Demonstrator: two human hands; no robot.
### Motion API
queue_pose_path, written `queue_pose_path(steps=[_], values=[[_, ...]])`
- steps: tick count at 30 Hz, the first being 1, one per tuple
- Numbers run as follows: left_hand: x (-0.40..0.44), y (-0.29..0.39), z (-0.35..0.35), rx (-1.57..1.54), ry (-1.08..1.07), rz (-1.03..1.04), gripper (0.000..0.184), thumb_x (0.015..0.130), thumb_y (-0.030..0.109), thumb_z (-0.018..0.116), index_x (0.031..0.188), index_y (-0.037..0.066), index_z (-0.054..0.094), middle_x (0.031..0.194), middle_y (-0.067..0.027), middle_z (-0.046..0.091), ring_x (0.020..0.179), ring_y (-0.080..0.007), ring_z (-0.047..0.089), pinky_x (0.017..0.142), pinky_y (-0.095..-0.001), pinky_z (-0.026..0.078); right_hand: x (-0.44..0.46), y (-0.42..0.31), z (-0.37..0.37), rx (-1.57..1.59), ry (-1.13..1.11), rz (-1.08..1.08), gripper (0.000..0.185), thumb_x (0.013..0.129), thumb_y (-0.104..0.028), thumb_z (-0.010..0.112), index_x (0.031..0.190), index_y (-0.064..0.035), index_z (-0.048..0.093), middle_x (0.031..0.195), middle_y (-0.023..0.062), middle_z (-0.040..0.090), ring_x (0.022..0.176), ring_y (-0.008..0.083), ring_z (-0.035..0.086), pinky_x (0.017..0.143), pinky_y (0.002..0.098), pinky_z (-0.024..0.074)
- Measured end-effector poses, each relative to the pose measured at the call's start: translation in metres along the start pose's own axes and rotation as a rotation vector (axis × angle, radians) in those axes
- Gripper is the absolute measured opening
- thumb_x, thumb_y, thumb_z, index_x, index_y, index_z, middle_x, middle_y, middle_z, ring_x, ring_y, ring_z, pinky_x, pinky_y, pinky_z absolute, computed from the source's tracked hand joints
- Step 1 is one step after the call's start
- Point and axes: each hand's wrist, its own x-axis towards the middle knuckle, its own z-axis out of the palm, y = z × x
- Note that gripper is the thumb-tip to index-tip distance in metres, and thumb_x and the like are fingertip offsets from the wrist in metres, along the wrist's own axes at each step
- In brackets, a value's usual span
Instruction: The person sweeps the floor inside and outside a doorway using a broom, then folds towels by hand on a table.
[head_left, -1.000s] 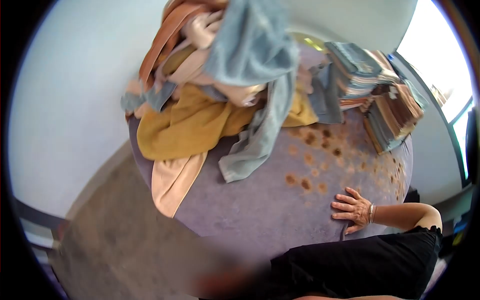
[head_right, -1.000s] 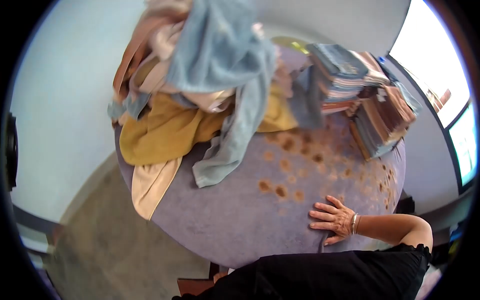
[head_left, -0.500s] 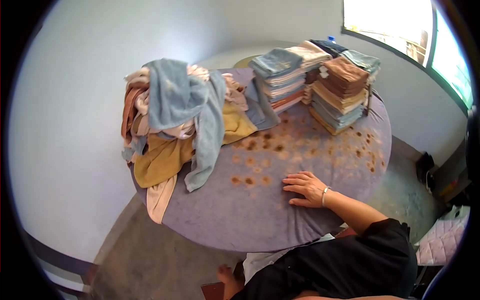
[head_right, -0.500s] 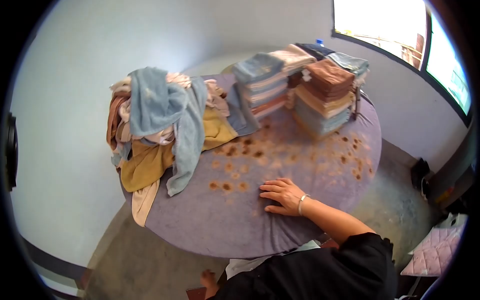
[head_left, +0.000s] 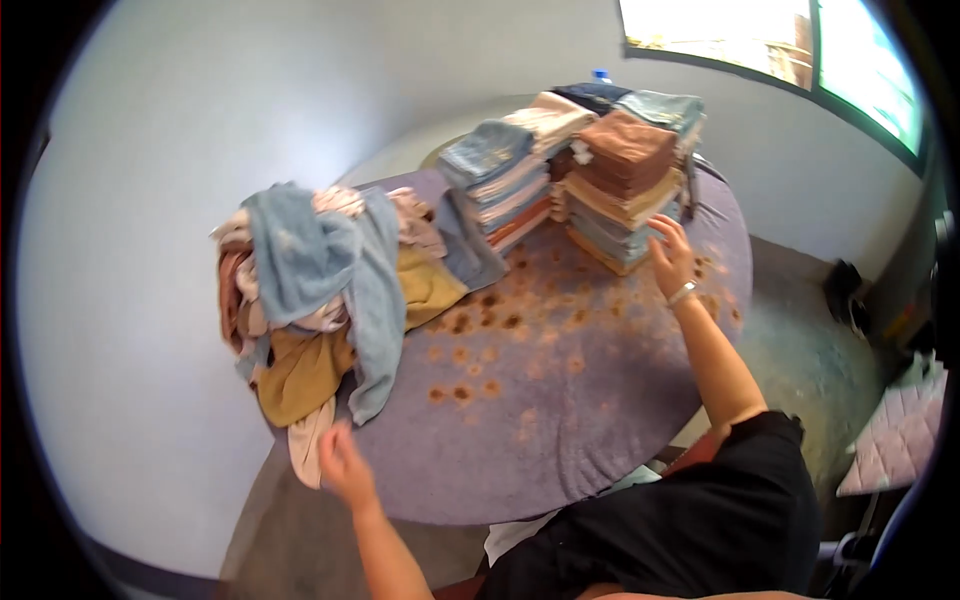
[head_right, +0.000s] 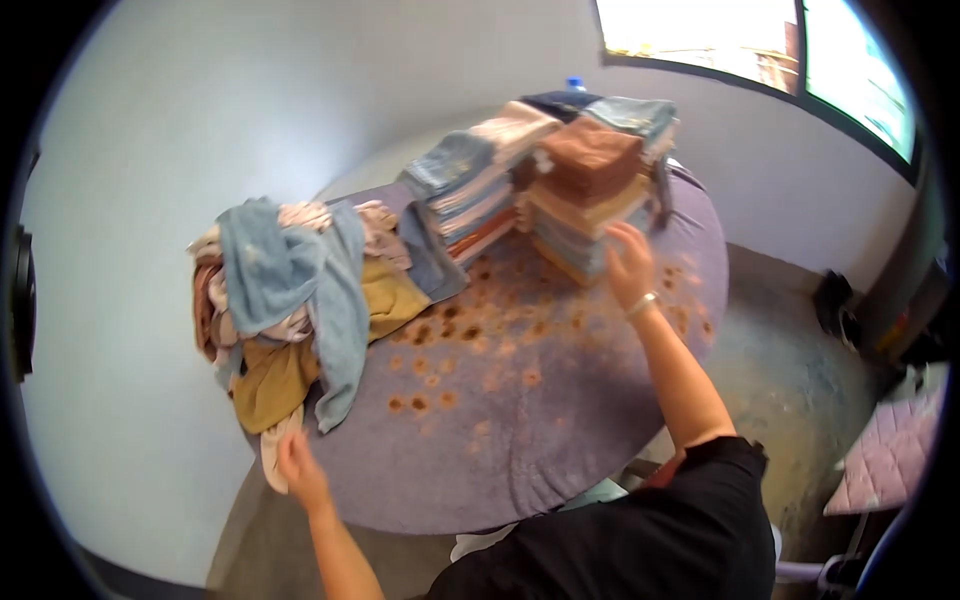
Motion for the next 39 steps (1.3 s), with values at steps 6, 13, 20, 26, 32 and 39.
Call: queue_pose_path(steps=[6, 13, 20, 26, 32, 39], values=[[0.057, -0.006, 0.119, 0.353, 0.031, 0.474, 0.028, 0.078, 0.014, 0.060, 0.102, 0.001, 0.055, 0.087, -0.0104, 0.057, 0.084, -0.0247, 0.055, 0.075, -0.0338, 0.043, -0.031, -0.007, 0.008, 0.136, -0.140, 0.060, 0.026, 0.075, -0.003, 0.054, 0.101, -0.0042, 0.059, 0.113, 0.0104, 0.052, 0.101, 0.0206, 0.051, 0.078, 0.0261, 0.0415], [0.038, -0.020, 0.144, 0.303, -0.003, 0.297, 0.046, 0.075, 0.015, 0.062, 0.115, 0.000, 0.045, 0.093, -0.0142, 0.052, 0.087, -0.0293, 0.049, 0.076, -0.0405, 0.038, 0.014, 0.070, -0.015, 0.095, 0.177, 0.144, 0.032, 0.081, -0.012, 0.051, 0.112, -0.0023, 0.052, 0.115, 0.0135, 0.051, 0.110, 0.0233, 0.047, 0.090, 0.0319, 0.0379], [0.043, -0.040, 0.133, 0.550, 0.062, 0.157, 0.039, 0.078, 0.023, 0.056, 0.114, 0.010, 0.050, 0.109, -0.0079, 0.052, 0.102, -0.0285, 0.047, 0.087, -0.0424, 0.031, 0.072, 0.146, -0.036, -0.281, 0.286, 0.452, 0.039, 0.087, -0.032, 0.039, 0.115, -0.0083, 0.052, 0.119, 0.0158, 0.051, 0.111, 0.0303, 0.045, 0.096, 0.0381, 0.0330], [0.045, -0.044, 0.134, 0.403, -0.036, 0.088, 0.036, 0.078, 0.019, 0.056, 0.112, 0.007, 0.051, 0.110, -0.0093, 0.051, 0.102, -0.0288, 0.047, 0.087, -0.0431, 0.032, 0.088, 0.176, -0.024, -0.070, 0.219, 0.704, 0.044, 0.089, -0.038, 0.036, 0.120, -0.0089, 0.048, 0.121, 0.0146, 0.049, 0.113, 0.0290, 0.044, 0.096, 0.0353, 0.0328], [0.043, -0.042, 0.138, 0.471, 0.014, 0.147, 0.038, 0.079, 0.019, 0.056, 0.114, 0.005, 0.049, 0.113, -0.0127, 0.049, 0.103, -0.0301, 0.047, 0.085, -0.0418, 0.035, 0.098, 0.219, -0.013, 0.137, 0.153, 0.722, 0.053, 0.089, -0.042, 0.036, 0.125, -0.0039, 0.041, 0.120, 0.0143, 0.050, 0.109, 0.0245, 0.047, 0.093, 0.0311, 0.0357], [0.046, -0.046, 0.138, 0.431, -0.067, 0.094, 0.036, 0.079, 0.019, 0.057, 0.110, 0.004, 0.051, 0.104, -0.0135, 0.056, 0.094, -0.0294, 0.053, 0.078, -0.0397, 0.039, 0.125, 0.141, -0.012, 0.521, 0.249, 0.665, 0.064, 0.088, -0.054, 0.033, 0.131, -0.0074, 0.032, 0.119, 0.0106, 0.052, 0.114, 0.0204, 0.043, 0.094, 0.0380, 0.0295]])
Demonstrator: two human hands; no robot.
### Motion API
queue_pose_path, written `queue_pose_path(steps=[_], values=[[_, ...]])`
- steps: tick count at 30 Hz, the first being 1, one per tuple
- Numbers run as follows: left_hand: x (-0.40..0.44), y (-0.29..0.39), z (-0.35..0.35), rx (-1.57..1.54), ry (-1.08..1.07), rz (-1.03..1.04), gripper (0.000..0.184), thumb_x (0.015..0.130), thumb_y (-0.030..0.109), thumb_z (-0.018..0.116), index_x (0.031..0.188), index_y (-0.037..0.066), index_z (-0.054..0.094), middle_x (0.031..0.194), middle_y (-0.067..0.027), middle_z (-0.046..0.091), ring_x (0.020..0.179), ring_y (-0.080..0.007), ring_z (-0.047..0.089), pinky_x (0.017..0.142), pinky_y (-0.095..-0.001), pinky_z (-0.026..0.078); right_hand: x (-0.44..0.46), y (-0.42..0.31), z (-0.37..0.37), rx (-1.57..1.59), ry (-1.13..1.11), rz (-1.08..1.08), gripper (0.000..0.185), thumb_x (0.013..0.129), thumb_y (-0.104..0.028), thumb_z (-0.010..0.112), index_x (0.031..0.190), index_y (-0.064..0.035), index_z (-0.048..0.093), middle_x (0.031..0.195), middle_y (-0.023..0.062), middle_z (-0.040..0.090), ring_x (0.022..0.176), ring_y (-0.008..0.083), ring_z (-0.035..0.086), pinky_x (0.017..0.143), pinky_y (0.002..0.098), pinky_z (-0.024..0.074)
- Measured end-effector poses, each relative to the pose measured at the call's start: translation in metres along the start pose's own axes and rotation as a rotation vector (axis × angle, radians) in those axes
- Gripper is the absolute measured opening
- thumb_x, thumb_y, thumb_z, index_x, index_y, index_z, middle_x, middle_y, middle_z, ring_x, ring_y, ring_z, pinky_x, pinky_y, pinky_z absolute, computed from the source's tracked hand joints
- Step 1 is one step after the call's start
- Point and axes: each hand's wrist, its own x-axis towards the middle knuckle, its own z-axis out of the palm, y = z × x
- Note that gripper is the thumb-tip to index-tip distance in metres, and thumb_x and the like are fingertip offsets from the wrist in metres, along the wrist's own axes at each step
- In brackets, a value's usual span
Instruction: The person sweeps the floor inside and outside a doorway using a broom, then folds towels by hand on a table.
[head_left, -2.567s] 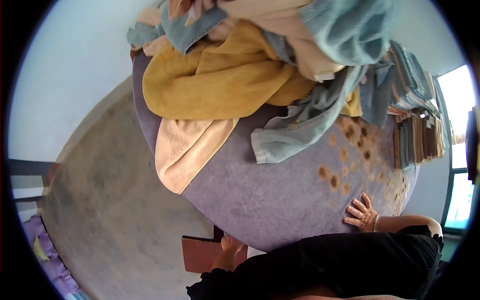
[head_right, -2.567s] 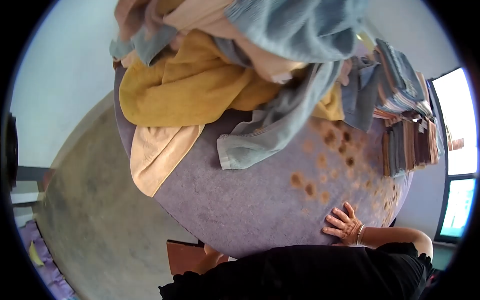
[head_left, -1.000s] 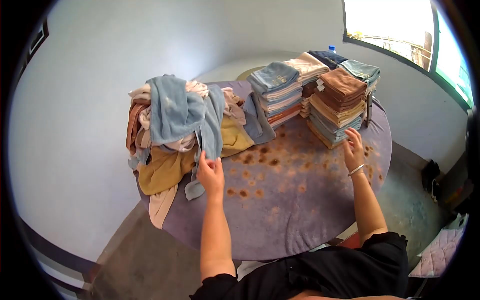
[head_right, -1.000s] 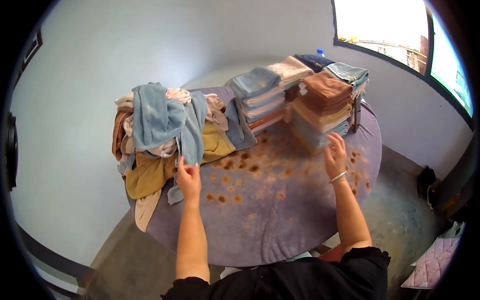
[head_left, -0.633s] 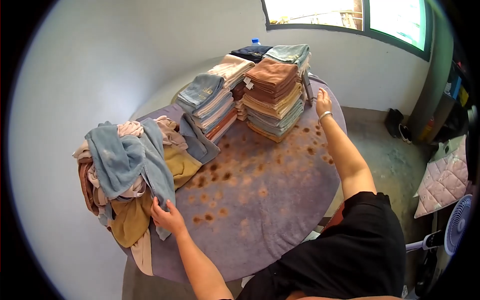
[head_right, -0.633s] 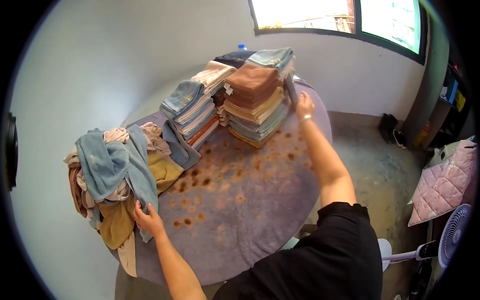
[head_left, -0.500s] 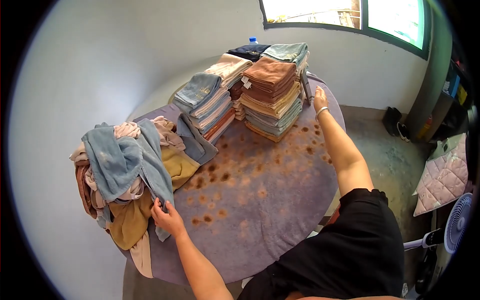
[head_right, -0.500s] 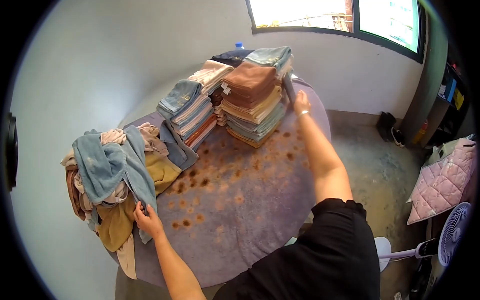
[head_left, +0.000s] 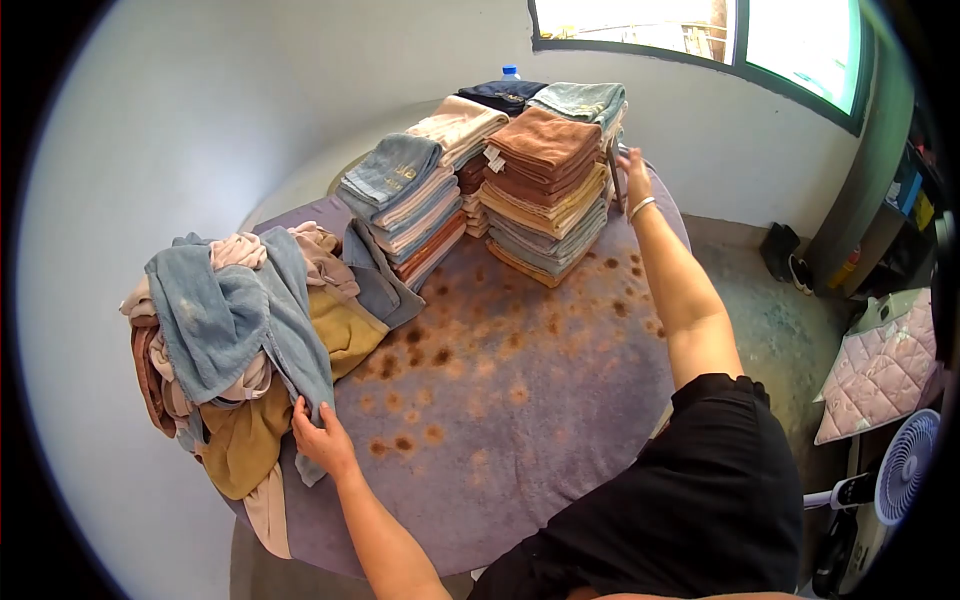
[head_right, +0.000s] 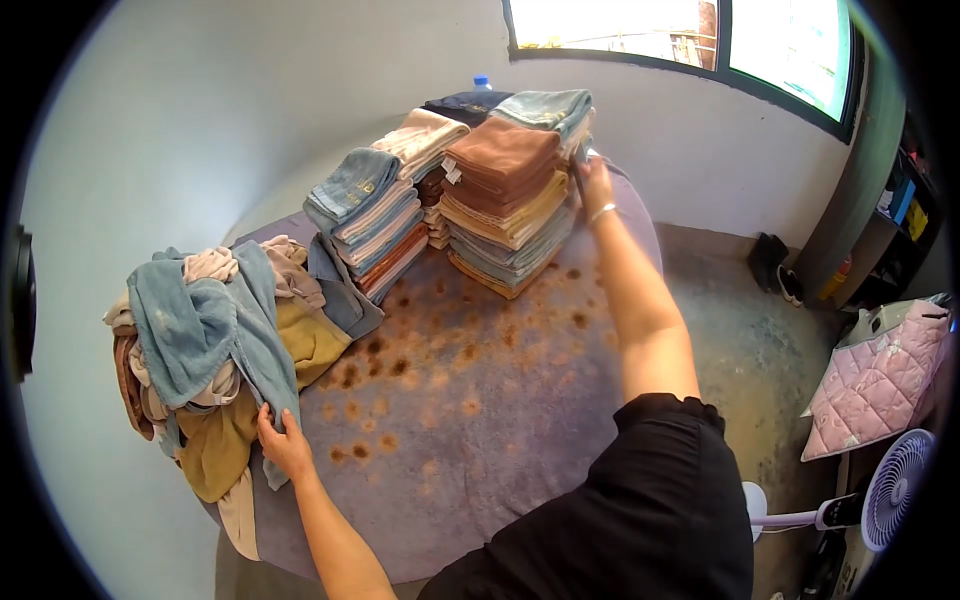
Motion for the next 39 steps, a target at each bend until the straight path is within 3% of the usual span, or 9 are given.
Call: queue_pose_path(steps=[7, 14, 19, 24, 27, 29, 32, 35, 39], values=[[0.002, 0.009, 0.000, -0.058, 0.021, -0.013, 0.028, 0.079, 0.019, 0.057, 0.099, -0.001, 0.055, 0.085, -0.0188, 0.061, 0.077, -0.0342, 0.057, 0.067, -0.0400, 0.042, -0.039, -0.072, 0.009, 0.160, -0.016, -0.054, 0.055, 0.090, -0.049, 0.029, 0.129, -0.0107, 0.033, 0.115, 0.0062, 0.056, 0.116, 0.0184, 0.038, 0.101, 0.0381, 0.0183], [-0.013, 0.068, -0.015, -0.133, -0.088, 0.170, 0.021, 0.079, 0.017, 0.059, 0.092, 0.000, 0.060, 0.072, -0.0164, 0.059, 0.065, -0.0327, 0.052, 0.063, -0.0404, 0.040, -0.076, -0.069, 0.000, 0.237, -0.045, 0.014, 0.048, 0.089, -0.047, 0.036, 0.122, -0.0121, 0.043, 0.111, 0.0059, 0.057, 0.111, 0.0168, 0.043, 0.090, 0.0353, 0.0275], [-0.043, 0.110, -0.009, -0.304, -0.292, 0.400, 0.016, 0.076, 0.014, 0.061, 0.086, 0.002, 0.060, 0.061, -0.0139, 0.055, 0.056, -0.0312, 0.050, 0.057, -0.0403, 0.038, -0.142, -0.063, 0.045, 0.100, -0.550, 0.062, 0.032, 0.086, -0.030, 0.051, 0.108, -0.0072, 0.055, 0.097, 0.0056, 0.061, 0.087, 0.0140, 0.056, 0.073, 0.0276, 0.0435], [-0.071, 0.131, -0.011, -0.409, -0.468, 0.580, 0.021, 0.073, 0.014, 0.061, 0.091, 0.003, 0.059, 0.060, -0.0117, 0.057, 0.058, -0.0277, 0.055, 0.062, -0.0360, 0.041, -0.231, -0.064, 0.114, -0.251, -1.039, 0.133, 0.035, 0.088, -0.026, 0.051, 0.116, -0.0054, 0.049, 0.102, 0.0065, 0.057, 0.090, 0.0137, 0.056, 0.075, 0.0263, 0.0451], [-0.083, 0.138, -0.015, -0.490, -0.604, 0.640, 0.024, 0.074, 0.015, 0.060, 0.095, 0.003, 0.058, 0.061, -0.0120, 0.058, 0.059, -0.0268, 0.056, 0.063, -0.0349, 0.043, -0.263, -0.033, 0.141, -0.374, -1.280, 0.039, 0.062, 0.080, -0.030, 0.063, 0.130, -0.0086, 0.034, 0.122, 0.0094, 0.044, 0.110, 0.0169, 0.045, 0.083, 0.0290, 0.0434], [-0.090, 0.142, -0.019, -0.530, -0.660, 0.673, 0.027, 0.074, 0.016, 0.059, 0.098, 0.003, 0.058, 0.062, -0.0123, 0.059, 0.059, -0.0266, 0.057, 0.063, -0.0344, 0.043, -0.280, -0.029, 0.160, -0.539, -1.324, -0.464, 0.071, 0.074, -0.031, 0.067, 0.132, -0.0101, 0.032, 0.127, 0.0113, 0.039, 0.115, 0.0228, 0.041, 0.087, 0.0329, 0.0413], [-0.101, 0.144, -0.020, -0.602, -0.814, 0.729, 0.039, 0.075, 0.019, 0.060, 0.111, 0.005, 0.055, 0.060, -0.0128, 0.058, 0.062, -0.0287, 0.057, 0.068, -0.0350, 0.046, -0.305, -0.026, 0.187, -0.797, -1.230, -0.761, 0.075, 0.070, -0.028, 0.069, 0.132, -0.0116, 0.031, 0.131, 0.0130, 0.035, 0.117, 0.0289, 0.040, 0.090, 0.0384, 0.0389], [-0.105, 0.149, -0.026, -0.570, -0.883, 0.749, 0.039, 0.077, 0.020, 0.058, 0.113, 0.006, 0.054, 0.060, -0.0123, 0.059, 0.062, -0.0293, 0.056, 0.068, -0.0361, 0.047, -0.318, -0.024, 0.213, -1.051, -1.263, -0.737, 0.073, 0.070, -0.026, 0.067, 0.132, -0.0148, 0.029, 0.132, 0.0114, 0.035, 0.116, 0.0318, 0.040, 0.090, 0.0423, 0.0371], [-0.107, 0.145, -0.025, -0.593, -0.978, 0.775, 0.041, 0.078, 0.022, 0.056, 0.116, 0.007, 0.051, 0.064, -0.0116, 0.059, 0.064, -0.0310, 0.056, 0.064, -0.0403, 0.046, -0.299, 0.006, 0.247, -1.179, -1.088, -0.631, 0.047, 0.070, -0.022, 0.064, 0.112, -0.0059, 0.051, 0.091, 0.0125, 0.061, 0.081, 0.0344, 0.057, 0.073, 0.0365, 0.0460]])
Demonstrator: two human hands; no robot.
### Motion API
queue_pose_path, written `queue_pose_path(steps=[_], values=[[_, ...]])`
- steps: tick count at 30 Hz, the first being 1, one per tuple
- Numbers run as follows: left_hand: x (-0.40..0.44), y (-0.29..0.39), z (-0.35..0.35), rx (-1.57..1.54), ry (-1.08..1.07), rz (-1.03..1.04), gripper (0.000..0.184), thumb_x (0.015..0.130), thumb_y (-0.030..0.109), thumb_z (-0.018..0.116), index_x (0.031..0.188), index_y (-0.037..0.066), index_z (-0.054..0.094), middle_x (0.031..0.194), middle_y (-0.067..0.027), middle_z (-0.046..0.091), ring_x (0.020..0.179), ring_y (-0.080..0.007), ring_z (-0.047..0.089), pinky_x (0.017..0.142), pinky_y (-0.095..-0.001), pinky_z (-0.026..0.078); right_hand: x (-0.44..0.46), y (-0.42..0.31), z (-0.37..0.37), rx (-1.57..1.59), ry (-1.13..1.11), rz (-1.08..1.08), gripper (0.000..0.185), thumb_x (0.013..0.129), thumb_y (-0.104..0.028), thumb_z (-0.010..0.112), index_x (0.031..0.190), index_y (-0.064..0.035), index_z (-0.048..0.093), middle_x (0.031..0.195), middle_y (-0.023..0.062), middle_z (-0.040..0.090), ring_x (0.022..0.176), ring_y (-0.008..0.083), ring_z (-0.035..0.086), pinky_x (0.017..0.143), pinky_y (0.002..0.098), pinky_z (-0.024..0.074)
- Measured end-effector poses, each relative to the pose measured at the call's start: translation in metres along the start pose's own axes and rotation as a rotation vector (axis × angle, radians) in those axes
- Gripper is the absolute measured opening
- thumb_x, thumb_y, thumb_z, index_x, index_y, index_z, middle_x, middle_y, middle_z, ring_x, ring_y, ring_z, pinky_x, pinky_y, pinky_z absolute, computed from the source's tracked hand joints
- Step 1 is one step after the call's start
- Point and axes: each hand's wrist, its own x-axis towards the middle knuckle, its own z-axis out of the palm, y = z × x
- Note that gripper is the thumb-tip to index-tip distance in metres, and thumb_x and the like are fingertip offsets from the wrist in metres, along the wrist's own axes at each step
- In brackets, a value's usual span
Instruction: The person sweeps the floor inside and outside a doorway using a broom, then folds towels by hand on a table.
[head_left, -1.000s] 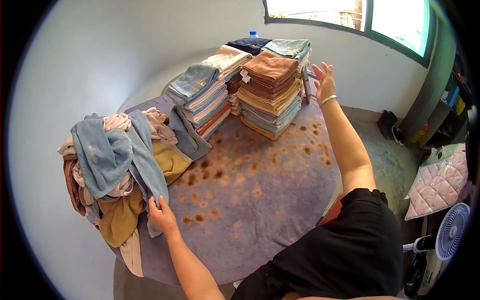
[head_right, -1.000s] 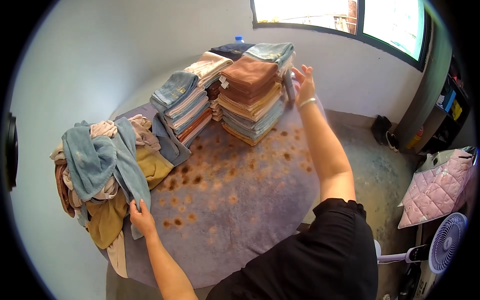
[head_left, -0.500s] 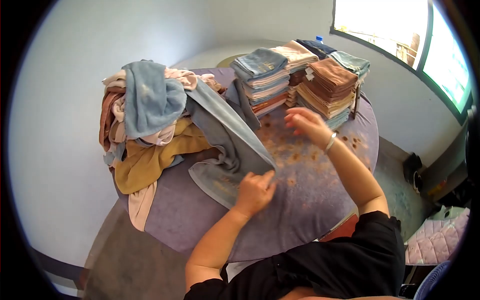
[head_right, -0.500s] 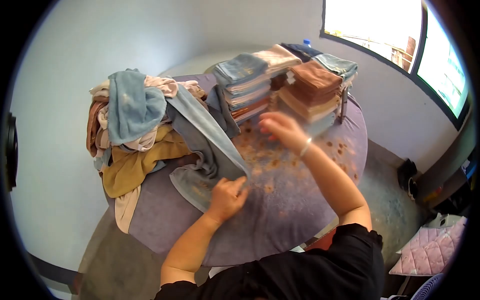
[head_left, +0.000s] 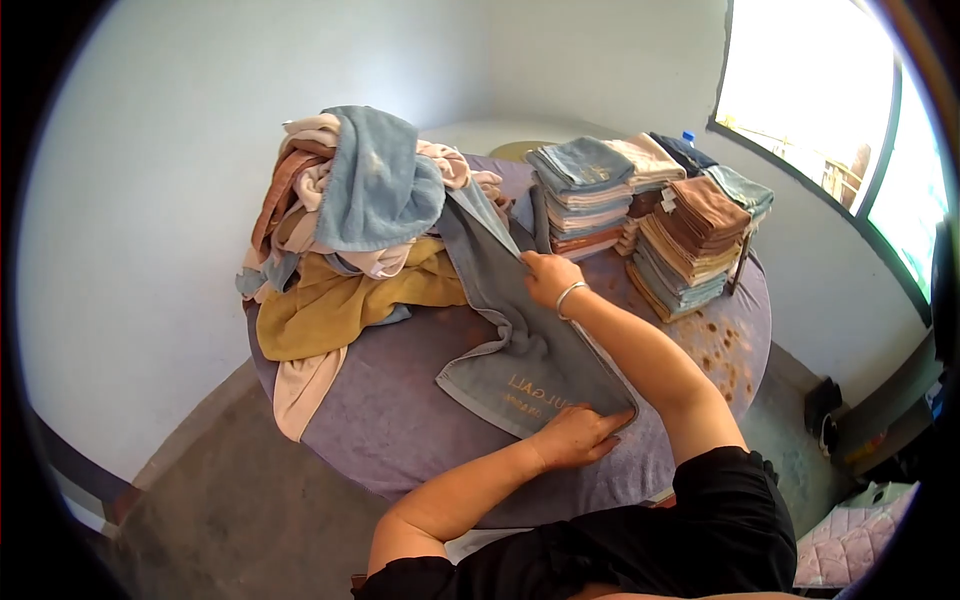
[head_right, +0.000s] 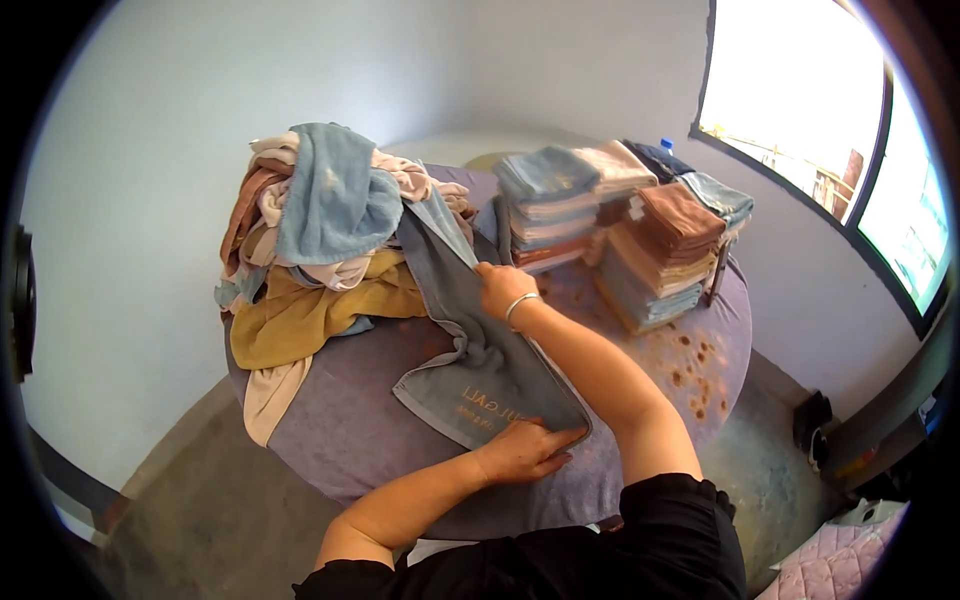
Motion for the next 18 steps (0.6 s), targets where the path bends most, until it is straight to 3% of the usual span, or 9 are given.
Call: queue_pose_path(steps=[2, 4, 6, 10, 13, 18], values=[[-0.002, -0.007, 0.002, 0.013, -0.019, -0.036, 0.041, 0.079, 0.023, 0.056, 0.117, 0.008, 0.050, 0.065, -0.0118, 0.059, 0.065, -0.0315, 0.057, 0.064, -0.0407, 0.046, 0.008, 0.019, -0.003, 0.277, 0.143, -0.038, 0.027, 0.076, -0.020, 0.059, 0.098, -0.0039, 0.060, 0.074, 0.0117, 0.063, 0.070, 0.0266, 0.060, 0.064, 0.0344, 0.0463], [-0.002, -0.011, 0.002, 0.019, -0.035, -0.070, 0.041, 0.079, 0.023, 0.055, 0.117, 0.009, 0.050, 0.066, -0.0120, 0.059, 0.066, -0.0321, 0.057, 0.064, -0.0411, 0.046, 0.000, 0.034, -0.024, 0.634, 0.161, 0.063, 0.024, 0.079, -0.021, 0.058, 0.092, -0.0003, 0.062, 0.072, 0.0091, 0.062, 0.067, 0.0171, 0.058, 0.063, 0.0299, 0.0447], [-0.002, -0.011, -0.001, -0.058, -0.090, -0.081, 0.037, 0.079, 0.024, 0.053, 0.114, 0.011, 0.052, 0.068, -0.0157, 0.059, 0.070, -0.0349, 0.057, 0.066, -0.0441, 0.045, -0.025, 0.047, -0.051, 0.932, 0.150, 0.122, 0.026, 0.082, -0.022, 0.057, 0.094, 0.0014, 0.061, 0.075, 0.0049, 0.061, 0.069, 0.0112, 0.054, 0.063, 0.0254, 0.0434], [-0.003, -0.012, 0.007, -0.104, -0.142, -0.065, 0.034, 0.079, 0.025, 0.055, 0.110, 0.012, 0.055, 0.072, -0.0147, 0.060, 0.072, -0.0341, 0.058, 0.067, -0.0434, 0.045, -0.116, 0.064, -0.104, 1.341, 0.064, 0.330, 0.024, 0.084, -0.018, 0.055, 0.097, 0.0013, 0.059, 0.086, 0.0039, 0.061, 0.075, 0.0117, 0.056, 0.067, 0.0233, 0.0444], [-0.007, -0.009, 0.007, -0.027, -0.132, -0.002, 0.034, 0.078, 0.028, 0.057, 0.107, 0.011, 0.057, 0.073, -0.0130, 0.060, 0.071, -0.0320, 0.058, 0.068, -0.0413, 0.045, -0.192, 0.084, -0.109, 1.327, 0.113, 0.476, 0.022, 0.085, -0.018, 0.054, 0.095, 0.0005, 0.059, 0.083, 0.0032, 0.060, 0.073, 0.0103, 0.055, 0.065, 0.0227, 0.0446], [-0.022, 0.008, 0.005, 0.083, -0.181, -0.105, 0.025, 0.075, 0.029, 0.061, 0.090, 0.009, 0.058, 0.076, -0.0134, 0.061, 0.076, -0.0300, 0.059, 0.069, -0.0405, 0.045, -0.302, 0.112, -0.091, 1.173, 0.084, 0.619, 0.024, 0.083, -0.022, 0.054, 0.092, -0.0003, 0.060, 0.074, 0.0012, 0.058, 0.064, 0.0086, 0.052, 0.055, 0.0215, 0.0416]])
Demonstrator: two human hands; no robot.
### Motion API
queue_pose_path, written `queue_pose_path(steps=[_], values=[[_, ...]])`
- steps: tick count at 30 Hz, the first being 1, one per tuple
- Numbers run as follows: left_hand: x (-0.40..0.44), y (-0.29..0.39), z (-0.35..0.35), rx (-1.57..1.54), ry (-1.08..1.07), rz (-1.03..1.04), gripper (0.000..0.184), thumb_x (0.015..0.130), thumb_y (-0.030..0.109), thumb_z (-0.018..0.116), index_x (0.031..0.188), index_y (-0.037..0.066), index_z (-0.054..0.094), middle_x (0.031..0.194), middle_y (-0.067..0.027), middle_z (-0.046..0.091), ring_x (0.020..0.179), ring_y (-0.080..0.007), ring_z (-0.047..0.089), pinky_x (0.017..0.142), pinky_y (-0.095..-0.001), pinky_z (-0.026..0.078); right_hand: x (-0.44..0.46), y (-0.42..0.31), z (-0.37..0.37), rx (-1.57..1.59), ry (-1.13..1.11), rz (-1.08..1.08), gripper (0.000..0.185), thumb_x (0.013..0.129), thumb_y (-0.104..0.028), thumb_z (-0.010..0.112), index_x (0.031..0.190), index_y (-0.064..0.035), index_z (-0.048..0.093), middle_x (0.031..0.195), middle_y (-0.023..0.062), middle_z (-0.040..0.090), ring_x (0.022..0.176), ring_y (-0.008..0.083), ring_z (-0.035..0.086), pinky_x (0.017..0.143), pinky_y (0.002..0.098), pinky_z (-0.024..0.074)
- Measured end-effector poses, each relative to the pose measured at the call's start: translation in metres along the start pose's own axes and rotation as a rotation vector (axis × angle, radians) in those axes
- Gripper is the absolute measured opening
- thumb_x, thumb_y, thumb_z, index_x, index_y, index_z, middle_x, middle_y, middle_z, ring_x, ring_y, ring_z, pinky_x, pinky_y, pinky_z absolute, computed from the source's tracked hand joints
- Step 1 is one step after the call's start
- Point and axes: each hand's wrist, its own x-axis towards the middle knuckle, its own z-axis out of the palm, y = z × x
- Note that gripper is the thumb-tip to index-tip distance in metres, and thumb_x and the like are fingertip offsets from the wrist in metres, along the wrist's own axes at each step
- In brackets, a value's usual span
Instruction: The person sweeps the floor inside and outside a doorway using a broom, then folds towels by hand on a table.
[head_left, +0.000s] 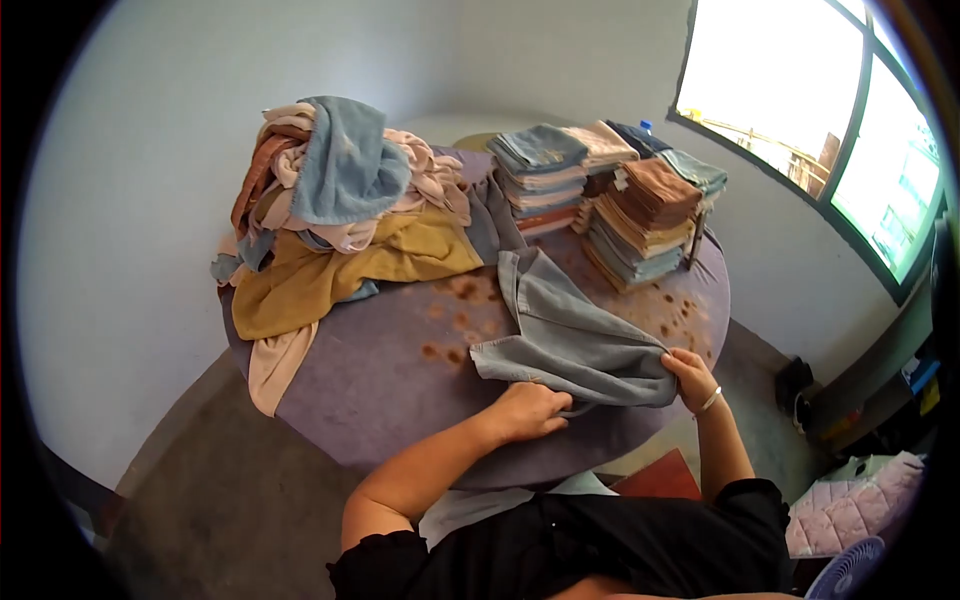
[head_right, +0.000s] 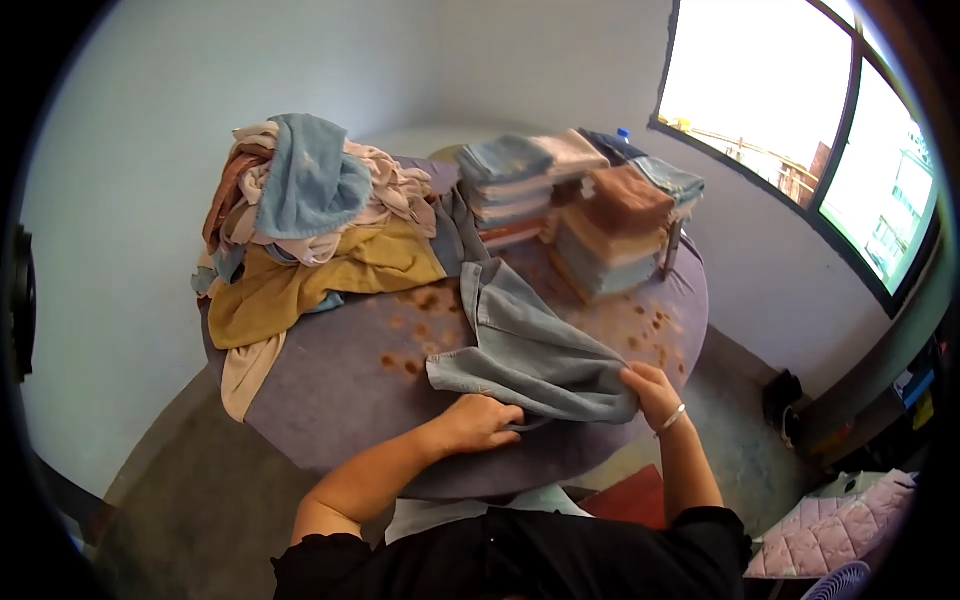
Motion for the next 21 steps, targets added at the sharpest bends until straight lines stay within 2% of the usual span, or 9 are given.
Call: queue_pose_path(steps=[2, 4, 6, 7, 11, 13, 15, 17, 21], values=[[-0.015, 0.021, -0.012, 0.035, 0.015, -0.095, 0.022, 0.074, 0.028, 0.063, 0.082, 0.009, 0.056, 0.074, -0.0121, 0.061, 0.074, -0.0288, 0.059, 0.067, -0.0408, 0.045, -0.029, 0.006, -0.004, -0.040, -0.015, 0.075, 0.027, 0.081, -0.025, 0.055, 0.091, -0.0001, 0.060, 0.069, 0.0004, 0.056, 0.057, 0.0085, 0.049, 0.048, 0.0214, 0.0371], [-0.036, 0.026, -0.011, 0.030, 0.063, -0.062, 0.023, 0.074, 0.029, 0.063, 0.078, 0.009, 0.053, 0.072, -0.0095, 0.060, 0.071, -0.0274, 0.058, 0.063, -0.0389, 0.044, -0.032, 0.024, -0.011, -0.085, -0.014, 0.063, 0.027, 0.081, -0.023, 0.056, 0.091, 0.0016, 0.060, 0.066, 0.0019, 0.056, 0.055, 0.0113, 0.051, 0.048, 0.0249, 0.0398], [-0.059, 0.042, -0.019, -0.078, 0.241, -0.084, 0.021, 0.072, 0.025, 0.066, 0.075, 0.008, 0.053, 0.071, -0.0079, 0.058, 0.068, -0.0252, 0.055, 0.060, -0.0337, 0.043, -0.025, 0.040, -0.018, -0.599, 0.017, -0.222, 0.026, 0.079, -0.020, 0.057, 0.094, 0.0005, 0.059, 0.066, 0.0064, 0.058, 0.058, 0.0155, 0.055, 0.053, 0.0279, 0.0441], [-0.072, 0.049, -0.022, -0.076, 0.224, -0.089, 0.021, 0.072, 0.025, 0.066, 0.075, 0.008, 0.053, 0.071, -0.0079, 0.058, 0.068, -0.0252, 0.055, 0.060, -0.0337, 0.043, -0.028, 0.025, -0.010, -0.761, 0.071, -0.271, 0.026, 0.076, -0.018, 0.060, 0.097, -0.0030, 0.059, 0.073, 0.0108, 0.060, 0.067, 0.0208, 0.060, 0.063, 0.0315, 0.0472], [-0.115, 0.077, -0.008, -0.174, 0.508, -0.236, 0.019, 0.067, 0.013, 0.070, 0.070, 0.005, 0.054, 0.073, -0.0057, 0.058, 0.068, -0.0208, 0.052, 0.059, -0.0289, 0.042, -0.015, -0.021, 0.034, -0.861, 0.161, -0.657, 0.029, 0.074, -0.018, 0.061, 0.101, -0.0090, 0.058, 0.094, 0.0110, 0.059, 0.085, 0.0294, 0.056, 0.074, 0.0362, 0.0450], [-0.127, 0.091, 0.000, -0.228, 0.662, -0.241, 0.016, 0.066, 0.009, 0.071, 0.071, 0.005, 0.056, 0.075, -0.0043, 0.060, 0.072, -0.0202, 0.053, 0.063, -0.0292, 0.042, 0.005, -0.032, 0.057, -0.878, 0.051, -0.742, 0.027, 0.076, -0.019, 0.059, 0.101, -0.0106, 0.059, 0.094, 0.0116, 0.057, 0.087, 0.0305, 0.055, 0.075, 0.0373, 0.0450], [-0.138, 0.104, 0.008, -0.202, 0.645, -0.283, 0.016, 0.066, 0.009, 0.071, 0.071, 0.005, 0.057, 0.074, -0.0042, 0.060, 0.072, -0.0208, 0.053, 0.066, -0.0302, 0.042, 0.030, -0.034, 0.083, -0.972, -0.066, -0.835, 0.027, 0.076, -0.019, 0.058, 0.101, -0.0102, 0.058, 0.092, 0.0107, 0.057, 0.089, 0.0297, 0.055, 0.075, 0.0376, 0.0454], [-0.147, 0.114, 0.013, -0.172, 0.652, -0.336, 0.014, 0.066, 0.009, 0.071, 0.072, 0.006, 0.059, 0.071, -0.0042, 0.059, 0.072, -0.0223, 0.052, 0.071, -0.0328, 0.042, 0.056, -0.032, 0.110, -1.076, -0.188, -0.851, 0.028, 0.076, -0.021, 0.058, 0.103, -0.0104, 0.057, 0.095, 0.0096, 0.057, 0.091, 0.0284, 0.055, 0.076, 0.0378, 0.0458], [-0.163, 0.123, 0.011, -0.163, 0.757, -0.454, 0.011, 0.069, 0.007, 0.069, 0.074, 0.003, 0.060, 0.067, -0.0043, 0.058, 0.072, -0.0215, 0.052, 0.072, -0.0324, 0.041, 0.109, -0.012, 0.149, -1.319, -0.247, -0.688, 0.028, 0.076, -0.023, 0.058, 0.101, -0.0116, 0.058, 0.100, 0.0076, 0.057, 0.095, 0.0260, 0.055, 0.076, 0.0377, 0.0465]])
